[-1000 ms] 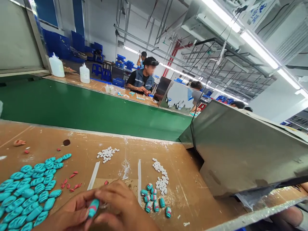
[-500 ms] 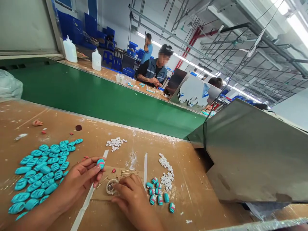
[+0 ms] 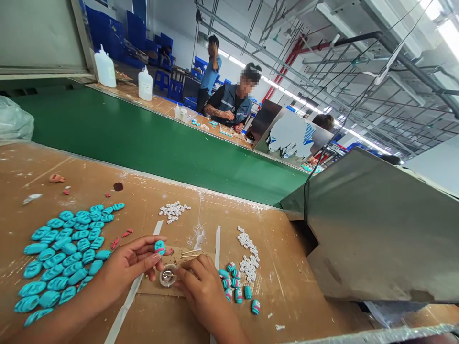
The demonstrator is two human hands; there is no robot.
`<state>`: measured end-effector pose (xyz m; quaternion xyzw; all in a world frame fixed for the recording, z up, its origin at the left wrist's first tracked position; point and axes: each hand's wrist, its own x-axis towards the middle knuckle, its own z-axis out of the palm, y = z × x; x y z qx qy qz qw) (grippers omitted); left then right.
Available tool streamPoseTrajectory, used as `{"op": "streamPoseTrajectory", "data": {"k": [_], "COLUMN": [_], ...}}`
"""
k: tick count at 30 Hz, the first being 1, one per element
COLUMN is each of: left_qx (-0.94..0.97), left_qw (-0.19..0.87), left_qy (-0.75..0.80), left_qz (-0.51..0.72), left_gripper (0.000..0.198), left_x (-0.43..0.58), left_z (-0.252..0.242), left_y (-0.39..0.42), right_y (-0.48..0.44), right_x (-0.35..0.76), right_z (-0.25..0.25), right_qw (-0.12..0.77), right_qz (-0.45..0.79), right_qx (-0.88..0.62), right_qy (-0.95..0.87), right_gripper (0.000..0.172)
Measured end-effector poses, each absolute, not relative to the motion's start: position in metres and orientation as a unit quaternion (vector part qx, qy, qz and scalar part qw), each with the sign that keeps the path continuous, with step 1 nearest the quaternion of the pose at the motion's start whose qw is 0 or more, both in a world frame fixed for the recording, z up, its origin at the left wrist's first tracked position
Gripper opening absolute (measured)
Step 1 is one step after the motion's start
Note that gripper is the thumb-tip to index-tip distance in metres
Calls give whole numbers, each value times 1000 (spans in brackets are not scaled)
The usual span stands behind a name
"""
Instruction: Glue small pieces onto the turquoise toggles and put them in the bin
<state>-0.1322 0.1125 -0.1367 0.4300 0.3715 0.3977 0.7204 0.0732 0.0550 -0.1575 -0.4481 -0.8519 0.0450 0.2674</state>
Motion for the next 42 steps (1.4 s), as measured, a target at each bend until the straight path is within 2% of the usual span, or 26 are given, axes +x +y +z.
{"op": "streamPoseTrajectory", "data": {"k": [5,12,20,30,36,42], "left_qx": [439,428,425,471,469,464], "left_qw": [716,716,709,722,732,736], "left_qy": [371,385,402,393,384,390], "left_qz": [398,395,393,321,309,302], "left_gripper": [51,53,51,55,51,54], "left_x": [-133,-131,-130,-131,-129,-128], "left_z": [-137,-133,-134,-142,-155,-159], "left_y": [113,113,112,108,105,106], "right_y": [57,57,53,51,53,53], "right_x": [74,69,80,69,57,56], "right_z": [-159,-161,-164,-139,-133,-136], "right_qw": [297,304,265,436,458,438], "right_qz": [35,27,-13,-33,-42,-41], "right_qx": [-444,-444,-476,-532,-514,-504], "right_qy": [-845,-843,-838,-725,-724,-743], "right_gripper": [13,11,12,16,17,17]}}
